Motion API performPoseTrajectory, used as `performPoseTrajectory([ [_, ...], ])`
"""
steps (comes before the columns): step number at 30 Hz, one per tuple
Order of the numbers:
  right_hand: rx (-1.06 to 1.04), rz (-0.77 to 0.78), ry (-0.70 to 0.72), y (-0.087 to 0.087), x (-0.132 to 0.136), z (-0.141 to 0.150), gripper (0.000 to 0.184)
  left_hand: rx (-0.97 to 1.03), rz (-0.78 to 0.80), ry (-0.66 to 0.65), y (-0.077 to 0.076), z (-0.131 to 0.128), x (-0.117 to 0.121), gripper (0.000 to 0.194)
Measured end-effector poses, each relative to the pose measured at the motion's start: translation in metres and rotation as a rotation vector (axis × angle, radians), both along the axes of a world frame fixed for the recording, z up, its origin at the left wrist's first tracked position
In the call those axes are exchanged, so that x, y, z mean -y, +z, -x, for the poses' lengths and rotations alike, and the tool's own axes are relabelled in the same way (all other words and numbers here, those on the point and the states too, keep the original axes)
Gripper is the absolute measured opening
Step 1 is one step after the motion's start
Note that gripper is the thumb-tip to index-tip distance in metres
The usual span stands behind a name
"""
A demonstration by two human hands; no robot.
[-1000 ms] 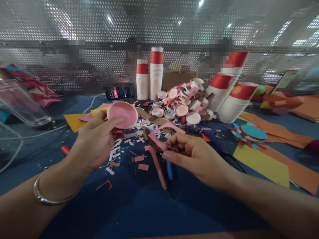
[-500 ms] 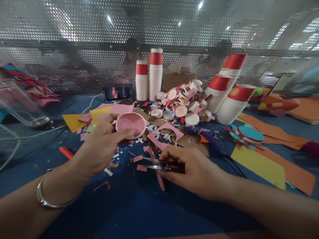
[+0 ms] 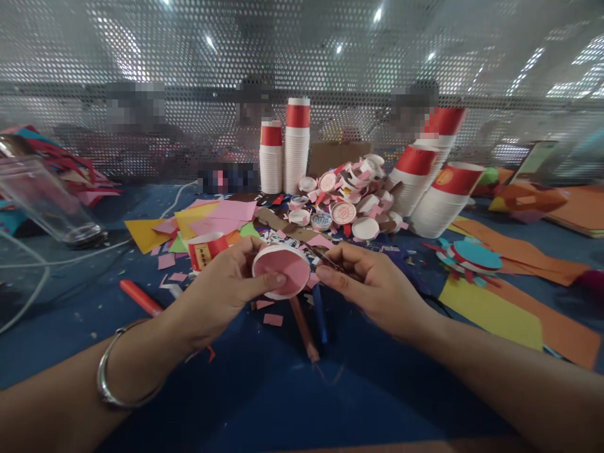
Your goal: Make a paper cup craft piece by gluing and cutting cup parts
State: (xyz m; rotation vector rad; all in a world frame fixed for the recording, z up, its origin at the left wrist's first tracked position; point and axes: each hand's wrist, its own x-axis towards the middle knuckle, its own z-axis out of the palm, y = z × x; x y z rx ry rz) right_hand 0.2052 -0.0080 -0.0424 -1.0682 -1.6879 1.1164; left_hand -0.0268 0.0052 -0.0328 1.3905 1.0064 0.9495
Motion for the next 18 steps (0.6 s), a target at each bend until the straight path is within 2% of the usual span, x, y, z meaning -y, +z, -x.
performPoseTrajectory([
  [7,-0.147,0.077,0.073,0.0,0.002,0.005,0.031,-0.035,0.046,-0.056,0.006,-0.005,0.008,0.041],
  [11,-0.176,0.139,0.068,0.003,0.003,0.004,0.035,0.03,0.063,-0.167,0.011,-0.006,0.011,0.03],
  [13,-0.164,0.175,0.077,0.005,0.003,0.003,0.038,0.036,0.066,-0.171,0.014,-0.005,0.012,0.026],
  [16,-0.152,0.209,0.084,0.008,0.003,0.002,0.042,-0.055,0.046,-0.13,0.016,-0.002,0.011,0.028],
  [18,-0.145,0.211,0.082,0.008,0.002,0.001,0.042,-0.139,0.019,-0.146,0.017,0.0,0.009,0.029],
])
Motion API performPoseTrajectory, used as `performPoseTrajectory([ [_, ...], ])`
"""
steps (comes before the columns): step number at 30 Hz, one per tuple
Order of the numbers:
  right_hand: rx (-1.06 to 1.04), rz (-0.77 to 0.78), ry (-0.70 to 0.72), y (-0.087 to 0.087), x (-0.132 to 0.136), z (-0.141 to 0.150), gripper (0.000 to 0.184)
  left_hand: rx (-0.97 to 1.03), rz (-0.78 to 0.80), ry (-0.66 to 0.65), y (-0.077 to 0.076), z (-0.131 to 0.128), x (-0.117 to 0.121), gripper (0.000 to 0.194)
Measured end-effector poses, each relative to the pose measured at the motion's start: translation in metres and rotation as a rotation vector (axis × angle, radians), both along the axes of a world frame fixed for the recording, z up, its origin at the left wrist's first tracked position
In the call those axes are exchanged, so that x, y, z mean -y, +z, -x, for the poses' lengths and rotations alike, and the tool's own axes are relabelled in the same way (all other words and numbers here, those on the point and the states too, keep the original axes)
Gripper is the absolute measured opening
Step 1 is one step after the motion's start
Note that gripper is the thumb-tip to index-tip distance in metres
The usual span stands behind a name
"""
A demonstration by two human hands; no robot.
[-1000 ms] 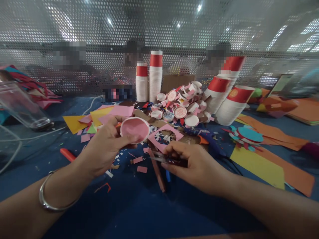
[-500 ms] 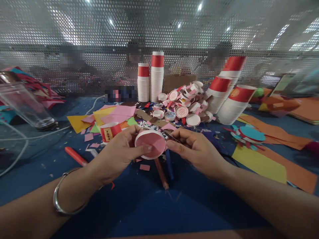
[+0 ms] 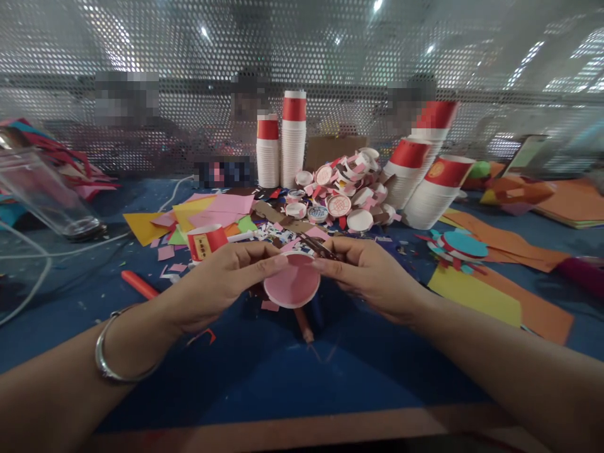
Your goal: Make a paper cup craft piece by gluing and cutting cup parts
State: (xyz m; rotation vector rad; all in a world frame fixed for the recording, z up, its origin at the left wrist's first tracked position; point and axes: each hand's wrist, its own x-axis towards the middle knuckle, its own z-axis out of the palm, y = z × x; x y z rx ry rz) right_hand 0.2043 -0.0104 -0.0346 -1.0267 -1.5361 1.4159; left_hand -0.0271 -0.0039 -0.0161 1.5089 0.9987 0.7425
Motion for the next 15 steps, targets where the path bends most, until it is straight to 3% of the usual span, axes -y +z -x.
performPoseTrajectory([
  [8,0.093,-0.027,0.045,-0.006,-0.004,-0.005,0.038,-0.232,-0.069,-0.169,0.004,0.007,-0.009,0.028],
  [15,0.155,-0.097,-0.003,-0.007,-0.008,-0.006,0.037,-0.237,-0.076,-0.213,0.014,0.015,-0.011,0.026],
])
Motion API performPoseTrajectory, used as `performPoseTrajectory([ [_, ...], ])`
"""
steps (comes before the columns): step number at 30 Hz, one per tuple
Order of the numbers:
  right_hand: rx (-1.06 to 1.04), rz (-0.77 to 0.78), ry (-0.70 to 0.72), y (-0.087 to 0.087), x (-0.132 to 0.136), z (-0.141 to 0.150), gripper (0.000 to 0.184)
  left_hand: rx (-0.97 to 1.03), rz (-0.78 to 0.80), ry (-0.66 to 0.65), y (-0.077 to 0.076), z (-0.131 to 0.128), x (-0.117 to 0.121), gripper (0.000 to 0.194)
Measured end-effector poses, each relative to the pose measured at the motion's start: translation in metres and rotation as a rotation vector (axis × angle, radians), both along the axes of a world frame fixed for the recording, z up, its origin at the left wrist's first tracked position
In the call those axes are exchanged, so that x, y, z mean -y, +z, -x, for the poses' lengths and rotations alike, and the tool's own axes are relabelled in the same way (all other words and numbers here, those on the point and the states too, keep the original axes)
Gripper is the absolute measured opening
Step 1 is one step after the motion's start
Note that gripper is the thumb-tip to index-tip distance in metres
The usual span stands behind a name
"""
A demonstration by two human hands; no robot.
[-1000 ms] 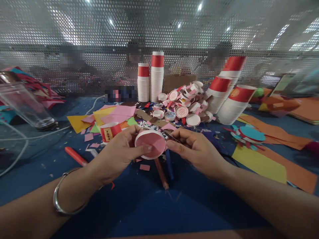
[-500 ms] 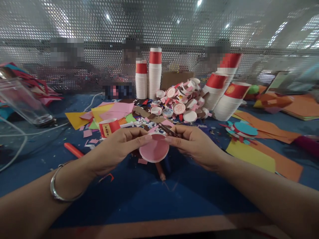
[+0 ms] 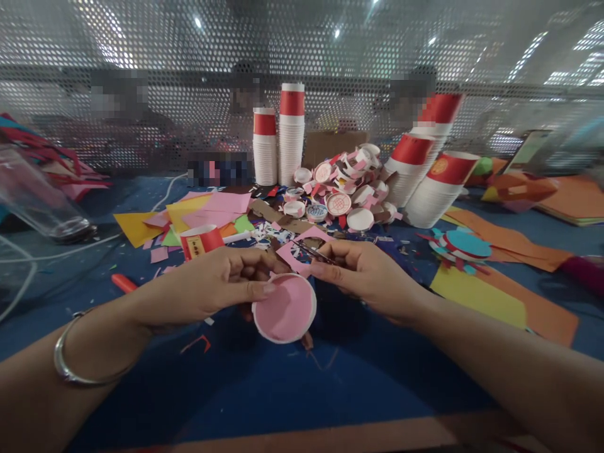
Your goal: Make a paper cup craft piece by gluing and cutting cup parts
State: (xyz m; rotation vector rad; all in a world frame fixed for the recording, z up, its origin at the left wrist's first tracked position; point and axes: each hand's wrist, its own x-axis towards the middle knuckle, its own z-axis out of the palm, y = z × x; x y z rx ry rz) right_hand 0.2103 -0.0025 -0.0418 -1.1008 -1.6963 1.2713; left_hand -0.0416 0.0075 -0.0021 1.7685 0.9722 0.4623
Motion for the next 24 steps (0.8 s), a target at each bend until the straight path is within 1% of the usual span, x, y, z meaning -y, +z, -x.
performPoseTrajectory([
  [4,0.108,-0.08,0.001,-0.003,-0.002,-0.003,0.032,-0.08,0.027,-0.089,0.002,0.009,0.001,0.035],
  [6,0.149,-0.109,-0.002,-0.004,-0.004,-0.005,0.03,-0.126,0.049,-0.1,0.002,0.014,0.002,0.037],
  [9,0.145,-0.14,-0.006,-0.004,-0.006,-0.007,0.025,-0.194,0.061,-0.095,-0.001,0.019,0.003,0.039],
  [15,0.164,-0.143,-0.015,0.001,-0.005,-0.008,0.018,-0.325,-0.047,-0.104,-0.005,0.021,0.002,0.04],
  [18,0.193,-0.157,-0.019,0.003,-0.003,-0.007,0.018,-0.343,-0.106,-0.076,-0.005,0.022,0.001,0.038],
  [21,0.225,-0.164,-0.019,0.005,-0.002,-0.006,0.018,-0.356,-0.166,-0.006,-0.005,0.022,0.0,0.036],
  [24,0.243,-0.164,-0.022,0.005,-0.002,-0.006,0.016,-0.362,-0.273,0.062,-0.007,0.018,0.0,0.028],
])
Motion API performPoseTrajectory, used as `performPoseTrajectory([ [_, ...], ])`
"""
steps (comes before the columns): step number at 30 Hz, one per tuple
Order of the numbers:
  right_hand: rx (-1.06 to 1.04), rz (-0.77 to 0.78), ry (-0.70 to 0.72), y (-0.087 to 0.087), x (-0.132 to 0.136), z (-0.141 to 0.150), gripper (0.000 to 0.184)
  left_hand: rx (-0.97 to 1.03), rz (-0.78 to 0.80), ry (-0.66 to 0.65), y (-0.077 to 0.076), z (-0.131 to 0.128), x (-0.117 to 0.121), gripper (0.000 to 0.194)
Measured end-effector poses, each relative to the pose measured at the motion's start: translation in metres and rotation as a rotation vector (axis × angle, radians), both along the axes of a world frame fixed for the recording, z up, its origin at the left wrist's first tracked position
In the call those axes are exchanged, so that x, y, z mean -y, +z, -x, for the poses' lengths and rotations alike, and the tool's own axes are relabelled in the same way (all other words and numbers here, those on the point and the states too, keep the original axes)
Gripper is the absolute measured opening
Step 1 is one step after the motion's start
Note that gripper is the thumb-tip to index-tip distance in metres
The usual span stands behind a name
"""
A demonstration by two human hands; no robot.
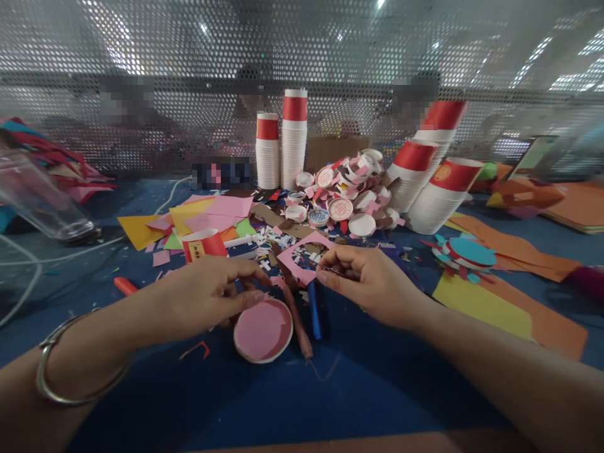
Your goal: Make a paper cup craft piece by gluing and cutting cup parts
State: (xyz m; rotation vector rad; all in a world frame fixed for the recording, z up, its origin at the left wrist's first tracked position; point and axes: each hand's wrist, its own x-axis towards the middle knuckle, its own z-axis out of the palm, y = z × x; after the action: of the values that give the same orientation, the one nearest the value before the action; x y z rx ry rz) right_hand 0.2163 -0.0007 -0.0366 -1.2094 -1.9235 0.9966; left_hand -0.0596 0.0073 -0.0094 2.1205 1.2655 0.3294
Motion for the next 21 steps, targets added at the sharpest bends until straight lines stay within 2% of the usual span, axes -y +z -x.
performPoseTrajectory([
  [5,-0.005,-0.004,0.002,-0.001,-0.001,-0.001,0.014,-0.003,-0.227,0.074,0.005,-0.004,0.002,0.018],
  [9,0.006,-0.015,-0.005,-0.001,-0.001,-0.001,0.013,0.04,-0.544,0.304,0.023,0.008,-0.005,0.017],
  [10,0.004,-0.024,-0.005,-0.001,0.0,-0.001,0.013,0.001,-0.568,0.336,0.027,0.013,-0.009,0.022],
  [12,-0.003,-0.042,-0.003,-0.001,0.0,-0.001,0.013,-0.056,-0.576,0.318,0.03,0.025,-0.016,0.025],
  [14,-0.007,-0.055,-0.002,-0.001,0.0,0.0,0.013,-0.128,-0.558,0.286,0.029,0.034,-0.021,0.023],
  [17,-0.014,-0.07,0.004,-0.001,0.001,-0.001,0.013,-0.14,-0.578,0.32,0.027,0.042,-0.025,0.025],
  [21,-0.018,-0.067,0.007,-0.002,0.002,-0.002,0.014,-0.169,-0.518,0.412,0.031,0.047,-0.029,0.047],
])
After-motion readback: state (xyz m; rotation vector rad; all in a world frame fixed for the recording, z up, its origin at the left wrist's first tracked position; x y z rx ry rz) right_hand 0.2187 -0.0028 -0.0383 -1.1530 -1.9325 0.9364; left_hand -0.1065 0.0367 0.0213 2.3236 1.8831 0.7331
